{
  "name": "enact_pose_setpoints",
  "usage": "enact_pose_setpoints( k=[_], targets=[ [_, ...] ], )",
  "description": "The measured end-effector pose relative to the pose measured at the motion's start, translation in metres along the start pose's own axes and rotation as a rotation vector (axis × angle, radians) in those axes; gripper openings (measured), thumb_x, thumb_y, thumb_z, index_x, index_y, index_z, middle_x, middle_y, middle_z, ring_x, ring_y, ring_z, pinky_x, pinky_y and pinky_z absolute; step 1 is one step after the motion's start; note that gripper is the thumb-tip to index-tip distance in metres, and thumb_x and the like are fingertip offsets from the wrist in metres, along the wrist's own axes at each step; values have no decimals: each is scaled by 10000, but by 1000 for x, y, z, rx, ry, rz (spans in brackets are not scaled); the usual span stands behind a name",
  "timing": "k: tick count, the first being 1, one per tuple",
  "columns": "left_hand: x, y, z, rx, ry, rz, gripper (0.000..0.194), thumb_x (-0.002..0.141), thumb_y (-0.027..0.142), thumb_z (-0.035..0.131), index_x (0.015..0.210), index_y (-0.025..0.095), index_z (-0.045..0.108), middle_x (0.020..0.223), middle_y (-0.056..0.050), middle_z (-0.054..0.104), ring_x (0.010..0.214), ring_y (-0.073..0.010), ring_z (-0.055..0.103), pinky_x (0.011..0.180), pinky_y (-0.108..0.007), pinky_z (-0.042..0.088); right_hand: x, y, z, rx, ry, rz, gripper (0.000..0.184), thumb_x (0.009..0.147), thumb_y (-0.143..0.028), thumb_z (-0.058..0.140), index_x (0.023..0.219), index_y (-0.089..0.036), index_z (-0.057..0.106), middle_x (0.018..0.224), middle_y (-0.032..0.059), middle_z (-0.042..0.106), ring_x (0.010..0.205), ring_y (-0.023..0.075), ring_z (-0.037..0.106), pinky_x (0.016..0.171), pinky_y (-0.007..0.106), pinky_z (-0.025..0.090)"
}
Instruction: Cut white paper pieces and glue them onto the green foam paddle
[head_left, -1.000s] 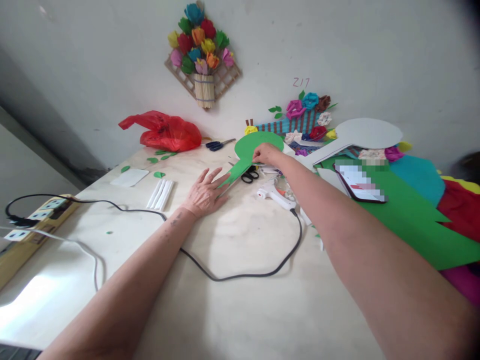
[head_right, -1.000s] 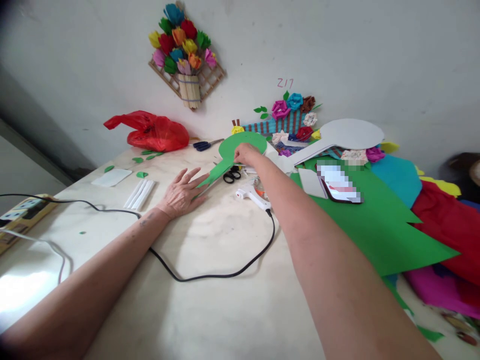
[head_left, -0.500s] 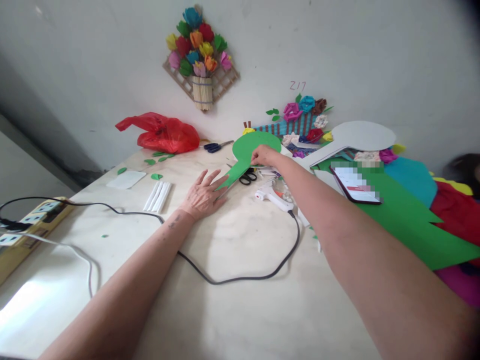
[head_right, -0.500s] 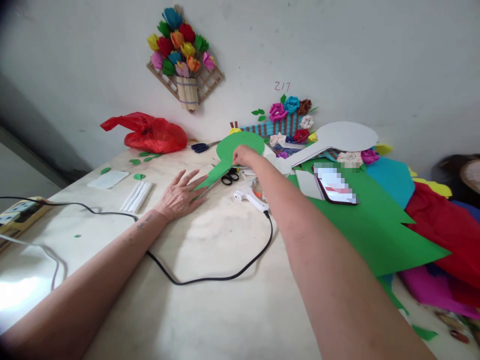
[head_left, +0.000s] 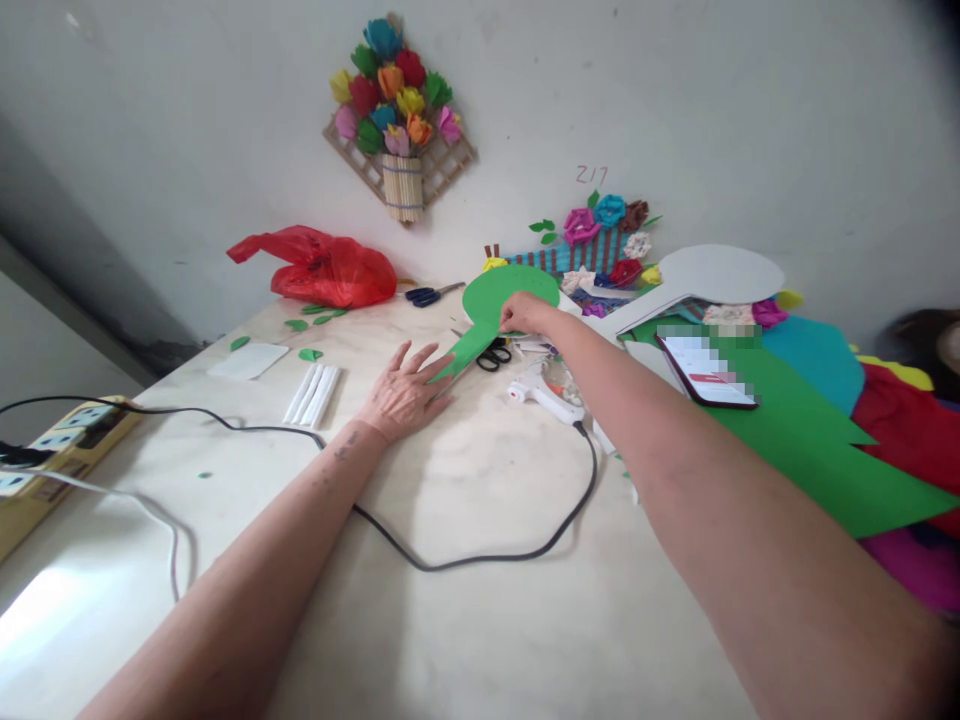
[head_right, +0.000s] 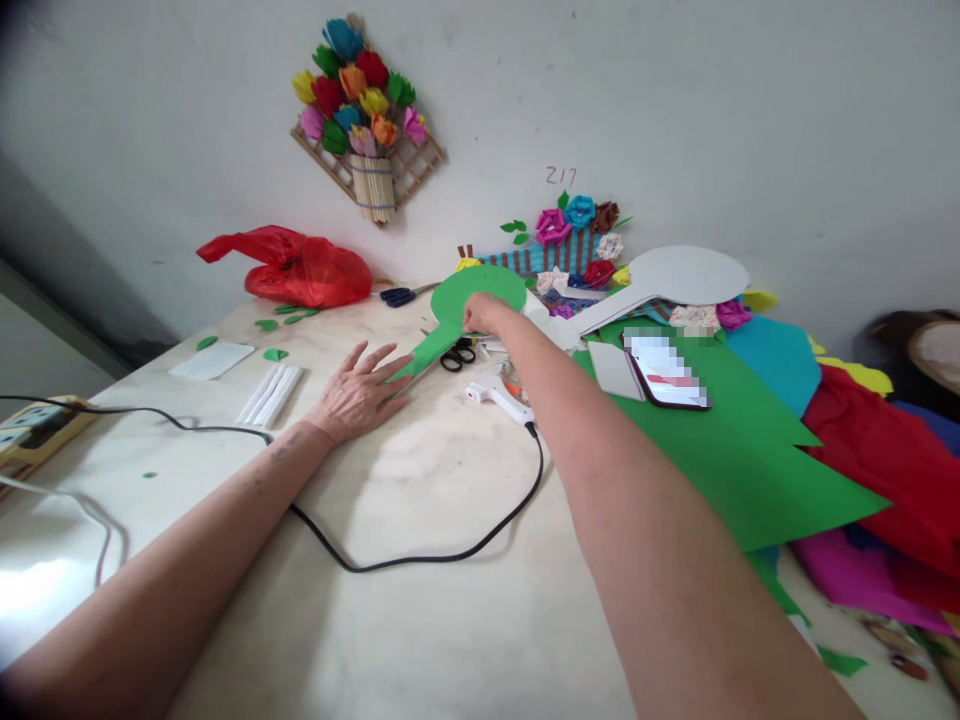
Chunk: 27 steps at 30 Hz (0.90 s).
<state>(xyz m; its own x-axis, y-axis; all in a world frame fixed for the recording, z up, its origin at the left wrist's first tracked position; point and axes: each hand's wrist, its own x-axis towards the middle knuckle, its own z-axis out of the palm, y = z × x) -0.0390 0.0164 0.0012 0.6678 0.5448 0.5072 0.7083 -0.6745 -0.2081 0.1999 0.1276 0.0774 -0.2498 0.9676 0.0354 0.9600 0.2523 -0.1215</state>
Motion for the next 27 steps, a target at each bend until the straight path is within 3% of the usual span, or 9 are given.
enact_pose_setpoints(
  k=[16, 27],
  targets=[
    [2, -1, 0, -15, -25, 19, 286, 861, 375, 460, 1045, 287, 662, 1288, -3, 536, 1279, -255, 373, 1096, -543, 152, 9, -10, 2, -93, -23, 11, 110, 663, -181, 699, 763, -220, 720, 889, 77, 697, 868, 241, 640, 747, 314, 484],
    [1, -4, 3, -3, -76, 34, 320, 884, 372, 403, 1079, 286, 642, 1284, 8, 541, 1295, -238, 343, 1099, -515, 133, 3, -18, 0, -134, -52, 38, 188, 672, -167, 686, 852, -206, 724, 964, 110, 684, 942, 273, 624, 809, 355, 483]
  ],
)
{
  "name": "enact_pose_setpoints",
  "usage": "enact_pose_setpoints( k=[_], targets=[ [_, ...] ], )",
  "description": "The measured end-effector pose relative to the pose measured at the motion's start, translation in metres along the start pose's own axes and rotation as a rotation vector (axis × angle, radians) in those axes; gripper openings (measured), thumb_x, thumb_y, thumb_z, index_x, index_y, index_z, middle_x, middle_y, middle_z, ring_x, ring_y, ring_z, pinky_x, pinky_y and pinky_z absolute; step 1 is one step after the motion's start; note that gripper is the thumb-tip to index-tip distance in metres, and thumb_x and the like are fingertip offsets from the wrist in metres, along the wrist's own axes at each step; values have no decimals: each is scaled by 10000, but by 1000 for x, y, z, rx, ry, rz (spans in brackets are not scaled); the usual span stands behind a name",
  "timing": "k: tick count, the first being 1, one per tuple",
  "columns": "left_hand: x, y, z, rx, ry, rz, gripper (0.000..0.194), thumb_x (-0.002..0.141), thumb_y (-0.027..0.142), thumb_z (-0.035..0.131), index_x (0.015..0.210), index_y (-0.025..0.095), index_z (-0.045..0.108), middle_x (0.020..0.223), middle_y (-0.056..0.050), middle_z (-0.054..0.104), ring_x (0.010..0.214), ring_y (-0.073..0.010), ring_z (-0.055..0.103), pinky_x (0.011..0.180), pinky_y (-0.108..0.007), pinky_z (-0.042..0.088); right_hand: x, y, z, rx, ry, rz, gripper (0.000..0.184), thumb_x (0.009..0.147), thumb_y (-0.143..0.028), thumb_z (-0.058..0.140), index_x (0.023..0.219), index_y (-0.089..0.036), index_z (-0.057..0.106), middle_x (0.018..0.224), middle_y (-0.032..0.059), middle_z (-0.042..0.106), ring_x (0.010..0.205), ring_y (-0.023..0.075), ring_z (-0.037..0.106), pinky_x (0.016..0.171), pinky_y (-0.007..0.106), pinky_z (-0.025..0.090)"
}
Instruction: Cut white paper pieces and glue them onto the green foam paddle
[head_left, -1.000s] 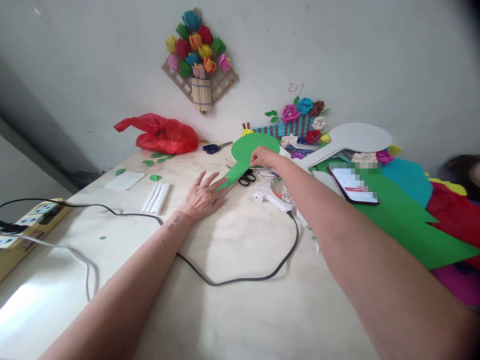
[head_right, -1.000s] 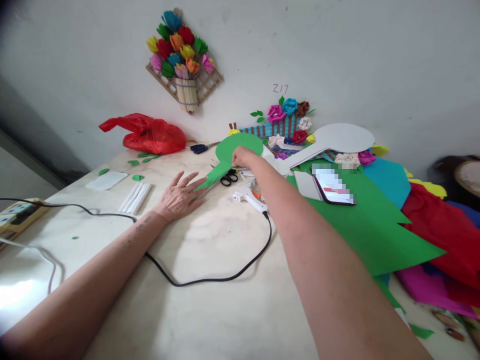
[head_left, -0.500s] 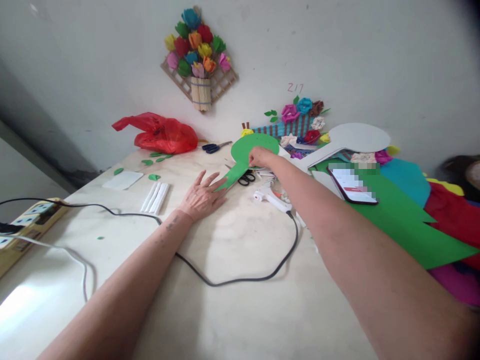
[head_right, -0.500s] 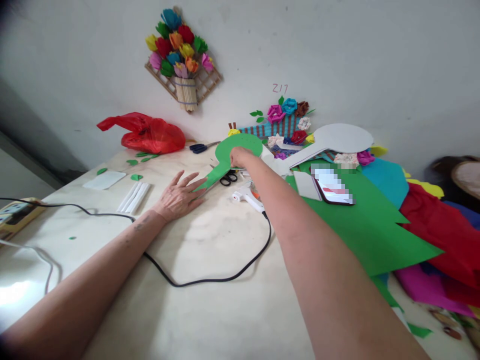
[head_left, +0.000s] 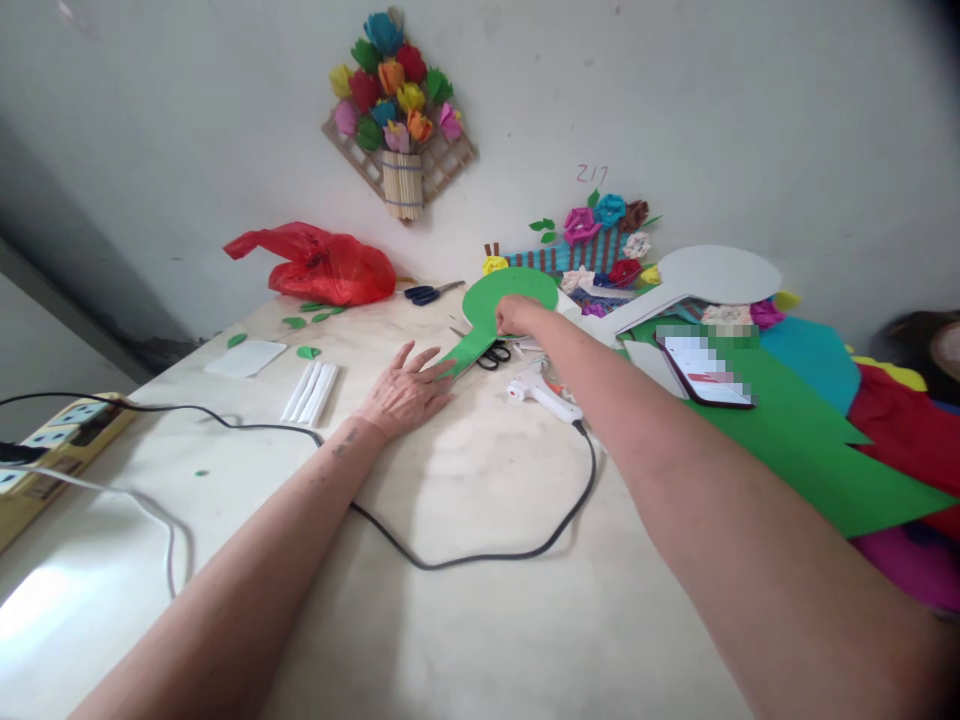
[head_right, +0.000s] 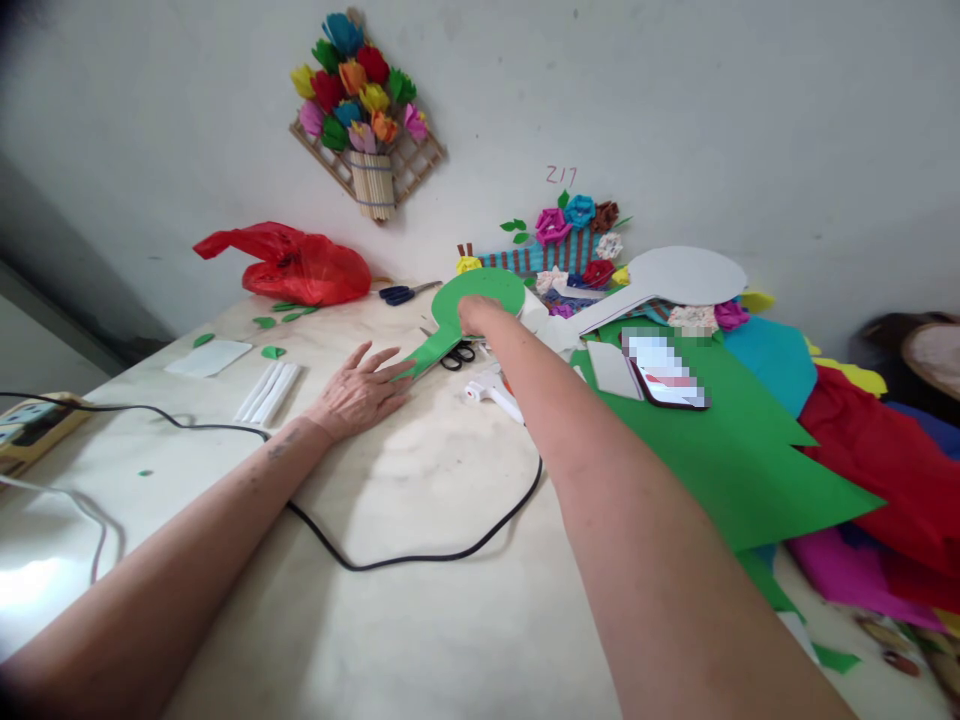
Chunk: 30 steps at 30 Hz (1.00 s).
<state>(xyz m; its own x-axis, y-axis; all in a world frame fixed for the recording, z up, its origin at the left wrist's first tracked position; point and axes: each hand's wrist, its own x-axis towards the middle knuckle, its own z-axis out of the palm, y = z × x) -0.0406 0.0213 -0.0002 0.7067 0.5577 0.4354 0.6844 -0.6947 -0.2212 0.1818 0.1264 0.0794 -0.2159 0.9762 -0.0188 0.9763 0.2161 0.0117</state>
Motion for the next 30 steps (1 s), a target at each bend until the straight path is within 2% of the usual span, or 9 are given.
enact_pose_setpoints(
  k=[11, 16, 20, 25, 30],
  targets=[
    [2, 2, -1, 3, -54, -39, 366, 907, 357, 345, 1146, 260, 605, 1298, 10, 528, 1238, -219, 416, 1068, -459, 248, -1, 8, 1, 15, 13, -31, 163, 705, -213, 648, 852, -226, 716, 962, 38, 697, 912, 217, 628, 754, 283, 479],
    [3, 1, 0, -3, -43, -16, 371, 907, 349, 345, 1144, 237, 609, 1287, -2, 538, 1215, -222, 439, 1058, -447, 271, -7, 7, -4, 29, 23, -62, 215, 711, -183, 622, 898, -247, 707, 1009, 11, 684, 947, 203, 608, 765, 281, 460],
    [3, 0, 1, -13, -27, -16, 371, 908, 334, 346, 1152, 229, 605, 1272, -9, 552, 1196, -223, 456, 1049, -452, 282, -13, 8, -6, 10, 64, -102, 300, 722, -163, 586, 978, -274, 698, 1109, 23, 643, 987, 224, 583, 786, 303, 445],
    [3, 1, 1, -43, -5, -22, 364, 907, 316, 347, 1149, 238, 608, 1245, -23, 572, 1176, -217, 474, 1037, -458, 297, -23, 10, -4, -72, 226, -331, 238, 762, -258, 595, 974, -254, 703, 1181, 65, 581, 1076, 258, 508, 862, 349, 385],
    [2, 0, 2, -60, 7, -5, 366, 911, 306, 339, 1157, 233, 600, 1255, -35, 565, 1142, -211, 504, 1005, -449, 336, -29, 4, 7, -151, 263, -505, 181, 780, -231, 605, 927, -216, 710, 1084, 79, 607, 1036, 253, 496, 877, 371, 330]
  ],
)
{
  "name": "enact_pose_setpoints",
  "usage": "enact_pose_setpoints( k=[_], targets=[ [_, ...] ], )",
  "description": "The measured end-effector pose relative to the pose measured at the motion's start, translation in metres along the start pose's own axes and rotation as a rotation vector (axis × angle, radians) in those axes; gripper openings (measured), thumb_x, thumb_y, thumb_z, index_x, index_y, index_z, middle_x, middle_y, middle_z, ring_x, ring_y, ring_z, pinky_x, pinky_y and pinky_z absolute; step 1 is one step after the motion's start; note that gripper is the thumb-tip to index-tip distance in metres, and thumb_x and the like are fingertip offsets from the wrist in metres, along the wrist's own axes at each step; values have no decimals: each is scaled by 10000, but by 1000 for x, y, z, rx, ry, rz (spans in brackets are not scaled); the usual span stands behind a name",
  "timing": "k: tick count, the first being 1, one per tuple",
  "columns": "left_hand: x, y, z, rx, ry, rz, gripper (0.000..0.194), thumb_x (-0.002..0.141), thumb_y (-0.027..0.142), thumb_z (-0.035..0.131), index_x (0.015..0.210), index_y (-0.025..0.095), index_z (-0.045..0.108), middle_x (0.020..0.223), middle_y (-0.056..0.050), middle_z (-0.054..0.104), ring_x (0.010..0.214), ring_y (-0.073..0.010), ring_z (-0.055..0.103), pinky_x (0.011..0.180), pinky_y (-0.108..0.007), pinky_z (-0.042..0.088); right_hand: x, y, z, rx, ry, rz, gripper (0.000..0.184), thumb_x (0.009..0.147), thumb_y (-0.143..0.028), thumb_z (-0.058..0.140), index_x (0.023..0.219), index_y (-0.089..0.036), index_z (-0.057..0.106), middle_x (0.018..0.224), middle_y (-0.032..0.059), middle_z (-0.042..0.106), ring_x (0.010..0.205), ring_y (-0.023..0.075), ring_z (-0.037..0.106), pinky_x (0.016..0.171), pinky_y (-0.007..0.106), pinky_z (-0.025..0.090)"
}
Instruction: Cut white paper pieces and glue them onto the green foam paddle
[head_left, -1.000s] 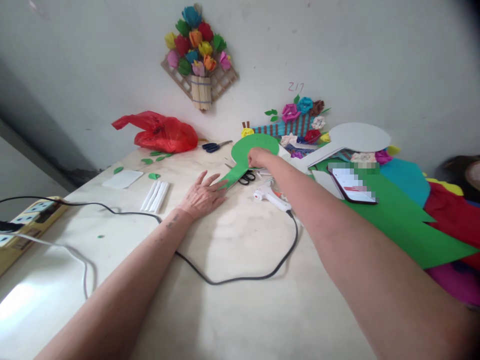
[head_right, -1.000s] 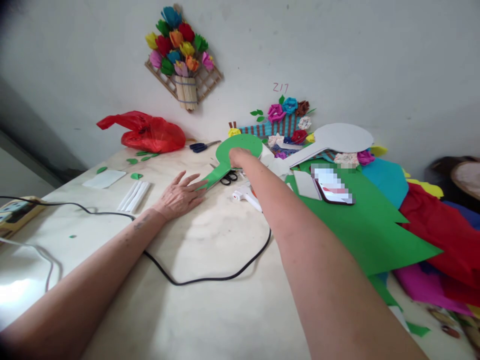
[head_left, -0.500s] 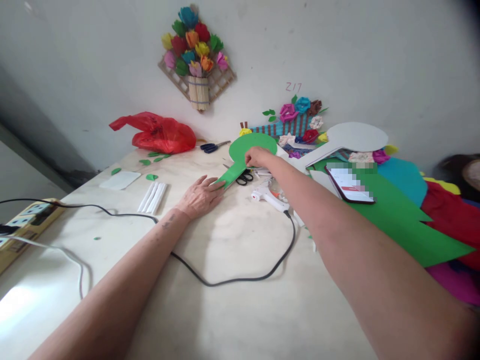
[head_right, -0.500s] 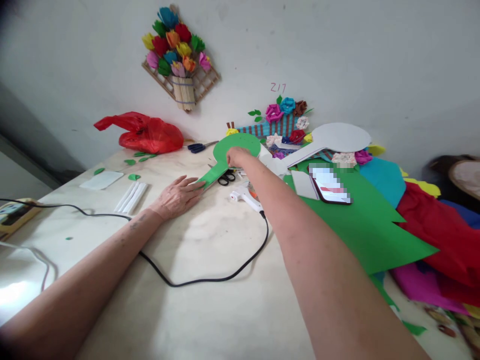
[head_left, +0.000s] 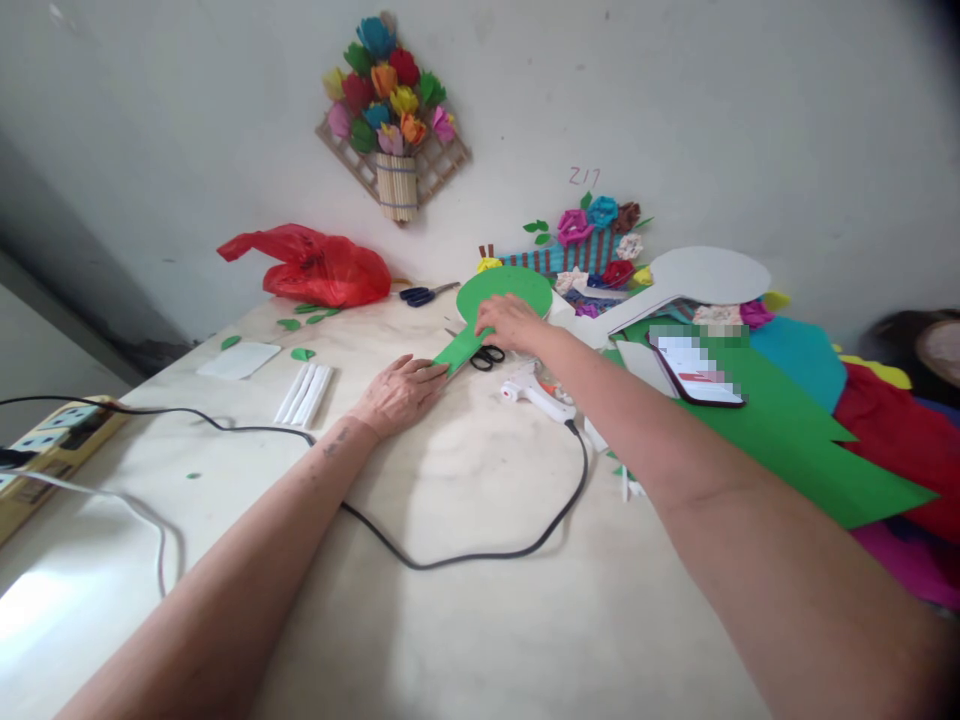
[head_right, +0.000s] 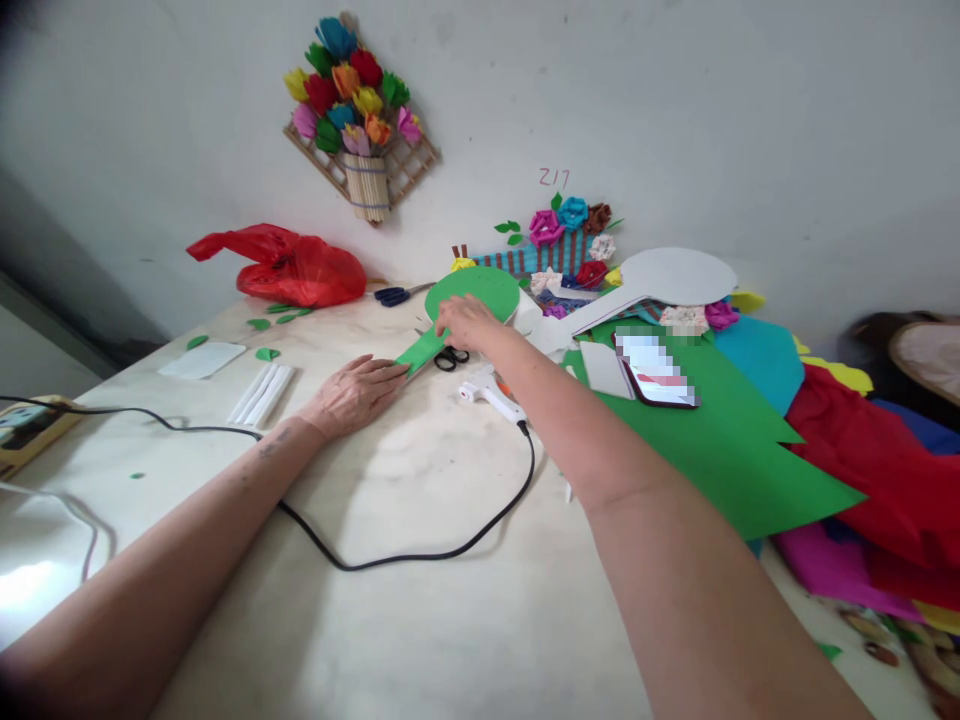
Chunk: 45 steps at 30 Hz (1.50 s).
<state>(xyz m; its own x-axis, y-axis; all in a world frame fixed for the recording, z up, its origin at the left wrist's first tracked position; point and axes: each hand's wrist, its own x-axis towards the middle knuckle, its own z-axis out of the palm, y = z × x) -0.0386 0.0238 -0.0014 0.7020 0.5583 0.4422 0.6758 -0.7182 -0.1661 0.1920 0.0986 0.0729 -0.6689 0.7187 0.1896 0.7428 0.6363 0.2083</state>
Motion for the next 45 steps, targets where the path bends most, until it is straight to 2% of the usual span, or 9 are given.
enact_pose_setpoints(
  k=[10, 18, 26, 34, 45],
  targets=[
    [-2, -4, 7, -5, 43, 39, 362, 911, 304, 352, 1149, 195, 602, 1245, -45, 572, 1120, -212, 516, 930, -388, 436, 6, -8, 18, 8, -19, -84, 154, 770, -217, 624, 907, -179, 685, 1036, 87, 606, 1029, 244, 487, 861, 353, 315],
    [-5, -3, 9, -13, 7, -27, 399, 920, 343, 301, 1188, 236, 576, 1271, -29, 552, 1151, -205, 491, 855, -352, 495, 10, -12, 18, 8, -43, -61, 131, 760, -204, 633, 882, -173, 668, 1012, 80, 614, 981, 230, 522, 802, 320, 337],
    [-5, -1, 6, -5, -19, -49, 414, 922, 351, 281, 1192, 241, 575, 1271, -30, 551, 1157, -193, 484, 856, -339, 497, 10, -15, 15, -7, -66, -61, 115, 760, -200, 612, 858, -173, 664, 1003, 78, 621, 973, 227, 540, 792, 318, 348],
    [-5, -2, 6, 6, -15, -31, 405, 917, 336, 295, 1200, 237, 569, 1272, -39, 551, 1154, -195, 484, 865, -341, 488, 6, -14, 7, 45, -79, -59, 264, 745, -131, 539, 970, -195, 662, 1067, 75, 619, 983, 222, 544, 812, 313, 357],
    [-2, 3, -1, 25, -19, -46, 374, 918, 329, 313, 1130, 242, 610, 1237, -19, 573, 1197, -196, 460, 934, -355, 445, 1, -16, 8, 48, -92, -57, 239, 766, -111, 520, 939, -176, 672, 1083, 87, 603, 992, 218, 532, 811, 303, 364]
  ],
)
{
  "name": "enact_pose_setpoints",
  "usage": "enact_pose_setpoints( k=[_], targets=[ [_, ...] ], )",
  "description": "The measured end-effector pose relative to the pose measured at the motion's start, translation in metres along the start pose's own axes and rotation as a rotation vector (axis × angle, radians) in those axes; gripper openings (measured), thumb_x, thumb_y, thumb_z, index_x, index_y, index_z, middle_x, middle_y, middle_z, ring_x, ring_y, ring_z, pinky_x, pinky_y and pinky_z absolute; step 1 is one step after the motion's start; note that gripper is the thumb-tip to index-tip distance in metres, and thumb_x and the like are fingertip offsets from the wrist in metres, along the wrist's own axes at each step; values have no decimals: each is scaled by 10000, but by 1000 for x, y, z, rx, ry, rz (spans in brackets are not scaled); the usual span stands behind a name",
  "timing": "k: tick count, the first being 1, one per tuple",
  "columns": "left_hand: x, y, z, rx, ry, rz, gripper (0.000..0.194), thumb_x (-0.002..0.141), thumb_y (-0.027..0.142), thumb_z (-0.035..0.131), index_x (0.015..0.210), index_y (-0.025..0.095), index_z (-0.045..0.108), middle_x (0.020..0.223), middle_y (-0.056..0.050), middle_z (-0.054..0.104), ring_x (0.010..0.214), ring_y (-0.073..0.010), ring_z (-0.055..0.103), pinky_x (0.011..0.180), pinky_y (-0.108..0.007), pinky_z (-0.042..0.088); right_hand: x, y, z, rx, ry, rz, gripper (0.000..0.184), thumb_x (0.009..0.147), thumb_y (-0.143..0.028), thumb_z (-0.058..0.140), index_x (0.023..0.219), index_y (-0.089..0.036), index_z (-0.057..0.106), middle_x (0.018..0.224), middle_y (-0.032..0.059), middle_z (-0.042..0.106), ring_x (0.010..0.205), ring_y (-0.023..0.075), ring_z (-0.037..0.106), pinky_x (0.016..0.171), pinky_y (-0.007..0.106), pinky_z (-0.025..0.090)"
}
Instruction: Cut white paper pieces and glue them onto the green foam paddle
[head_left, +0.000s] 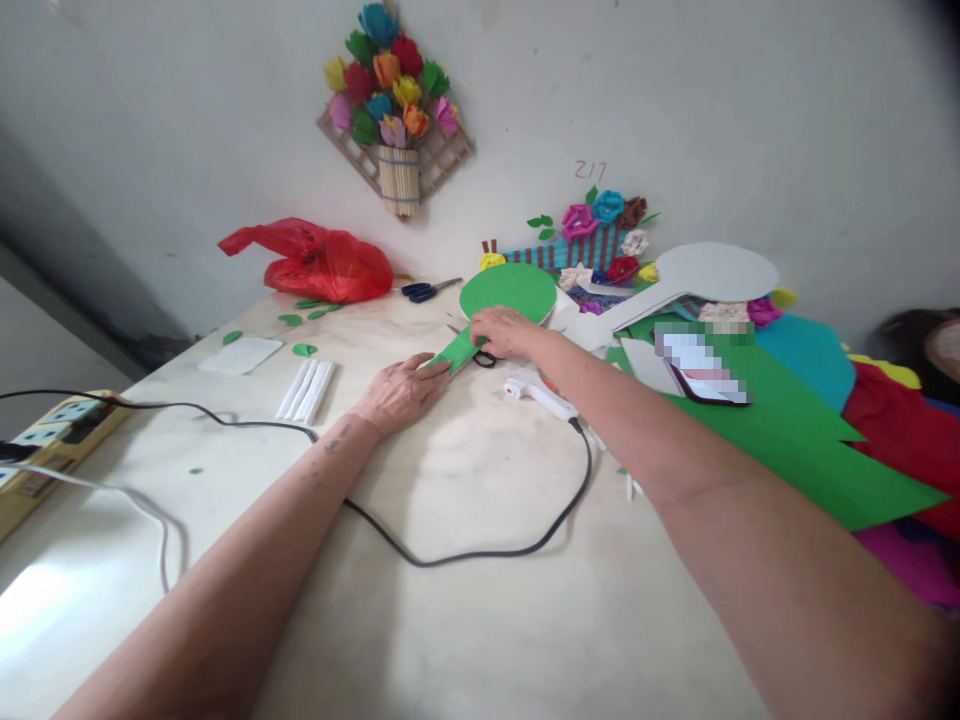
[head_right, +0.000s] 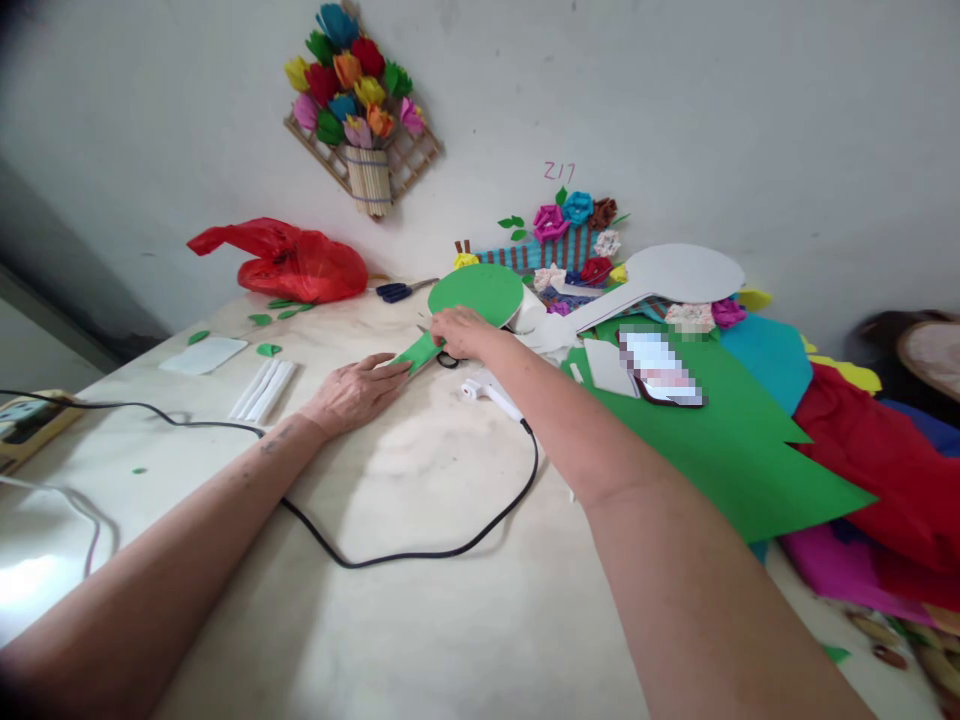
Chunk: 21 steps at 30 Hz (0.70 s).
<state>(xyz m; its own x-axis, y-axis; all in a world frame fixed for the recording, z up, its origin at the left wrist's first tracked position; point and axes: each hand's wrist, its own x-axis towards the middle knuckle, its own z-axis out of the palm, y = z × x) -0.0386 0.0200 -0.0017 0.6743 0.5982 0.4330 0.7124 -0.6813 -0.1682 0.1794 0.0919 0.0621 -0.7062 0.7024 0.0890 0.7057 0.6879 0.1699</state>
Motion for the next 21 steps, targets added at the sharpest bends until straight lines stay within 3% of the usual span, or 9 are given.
enact_pose_setpoints(
  k=[7, 13, 17, 21],
  targets=[
    [-1, -1, 2, -3, 4, 5, 369, 918, 329, 318, 1133, 245, 606, 1246, -14, 566, 1207, -197, 449, 958, -362, 426, -4, 4, 6, 52, 11, 2, 284, 757, -97, 507, 987, -188, 648, 1113, 80, 580, 1023, 210, 517, 813, 294, 379],
    [-1, -2, 3, 15, 18, 16, 371, 912, 340, 328, 1151, 249, 597, 1257, -22, 560, 1150, -196, 480, 932, -365, 431, -9, -8, -2, 54, 66, -80, 347, 791, -193, 507, 1120, -187, 617, 1233, 94, 528, 1117, 239, 470, 924, 352, 354],
    [-1, -1, 1, 34, 19, 6, 367, 908, 336, 333, 1157, 271, 595, 1256, -14, 561, 1096, -197, 500, 896, -365, 439, -13, -16, 0, 34, -34, -162, 451, 809, -288, 514, 1257, -231, 524, 1435, 54, 353, 1273, 273, 332, 1019, 409, 271],
    [-1, -1, 0, 21, 32, 16, 378, 905, 331, 330, 1159, 260, 601, 1237, -41, 574, 1054, -201, 515, 883, -382, 439, -13, -15, 12, 62, -94, -194, 593, 827, -406, 490, 1378, -220, 372, 1500, 46, 211, 1361, 268, 182, 1073, 416, 185]
  ],
)
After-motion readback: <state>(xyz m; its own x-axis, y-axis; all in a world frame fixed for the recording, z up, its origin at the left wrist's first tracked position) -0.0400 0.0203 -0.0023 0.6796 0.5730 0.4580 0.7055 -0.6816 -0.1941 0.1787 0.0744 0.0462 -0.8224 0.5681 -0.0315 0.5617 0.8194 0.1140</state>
